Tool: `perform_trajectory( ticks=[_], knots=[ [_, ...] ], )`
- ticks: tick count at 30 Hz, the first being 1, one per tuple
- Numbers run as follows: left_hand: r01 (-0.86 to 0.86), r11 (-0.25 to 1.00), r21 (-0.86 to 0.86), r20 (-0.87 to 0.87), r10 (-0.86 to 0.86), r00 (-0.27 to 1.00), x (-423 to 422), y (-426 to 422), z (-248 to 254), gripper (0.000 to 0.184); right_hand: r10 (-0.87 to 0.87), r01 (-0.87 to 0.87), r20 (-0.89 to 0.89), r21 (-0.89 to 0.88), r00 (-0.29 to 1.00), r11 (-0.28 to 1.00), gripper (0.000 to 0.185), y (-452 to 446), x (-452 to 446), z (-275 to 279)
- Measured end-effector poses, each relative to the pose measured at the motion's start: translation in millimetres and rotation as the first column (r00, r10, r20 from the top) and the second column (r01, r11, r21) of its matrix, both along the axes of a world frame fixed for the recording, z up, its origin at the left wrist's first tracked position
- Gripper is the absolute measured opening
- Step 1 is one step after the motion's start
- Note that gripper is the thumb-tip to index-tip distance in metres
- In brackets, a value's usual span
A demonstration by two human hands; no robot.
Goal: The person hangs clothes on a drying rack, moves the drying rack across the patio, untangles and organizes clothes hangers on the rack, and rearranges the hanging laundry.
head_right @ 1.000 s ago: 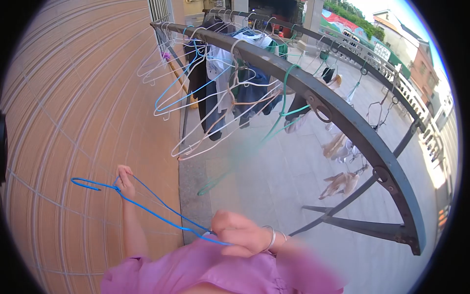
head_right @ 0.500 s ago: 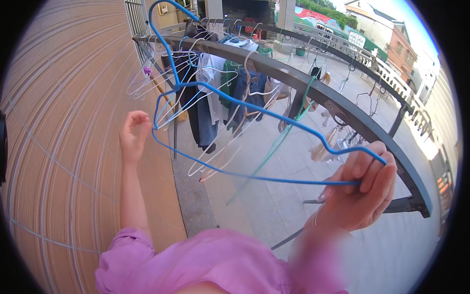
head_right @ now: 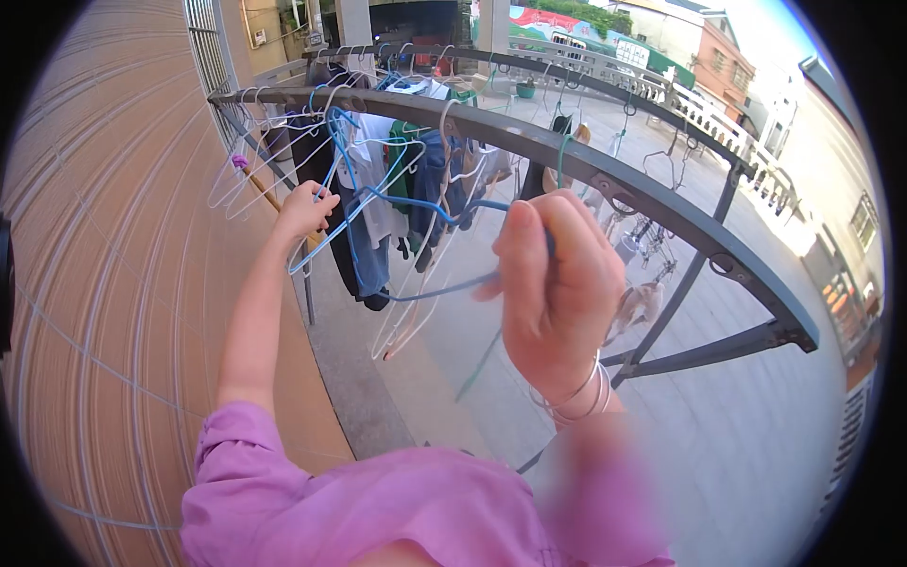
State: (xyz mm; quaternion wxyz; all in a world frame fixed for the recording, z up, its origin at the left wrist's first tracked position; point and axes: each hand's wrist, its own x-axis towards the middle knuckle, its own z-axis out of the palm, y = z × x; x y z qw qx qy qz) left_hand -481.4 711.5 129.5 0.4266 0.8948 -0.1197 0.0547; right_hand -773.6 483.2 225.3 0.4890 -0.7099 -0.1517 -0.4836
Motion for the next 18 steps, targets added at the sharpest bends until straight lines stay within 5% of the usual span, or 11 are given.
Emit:
perform_trajectory(
  ticks=[4, 7, 11, 18],
  knots=[
    [0.078, 0.988, -0.134, -0.127, -0.096, 0.987, -6, 3, 11, 0.024, -0.257, 0.254, 0.008, -0.183, 0.966, 0.95, 0.022, 4, 33, -27],
    [0.134, 0.975, -0.18, -0.199, -0.169, 0.965, -14, 5, 17, 0.022, -0.211, 0.21, -0.022, -0.031, 0.977, 0.977, 0.026, 8, 48, -24],
    [0.192, 0.964, -0.187, -0.254, -0.236, 0.938, -26, 3, 22, 0.021, -0.389, 0.424, 0.223, -0.142, 0.894, 0.894, 0.026, 6, 67, -26],
    [0.223, 0.929, -0.295, -0.286, -0.308, 0.907, -53, -3, 32, 0.025, -0.324, 0.491, 0.566, -0.169, 0.758, 0.855, 0.026, 33, 91, -10]
  ],
)
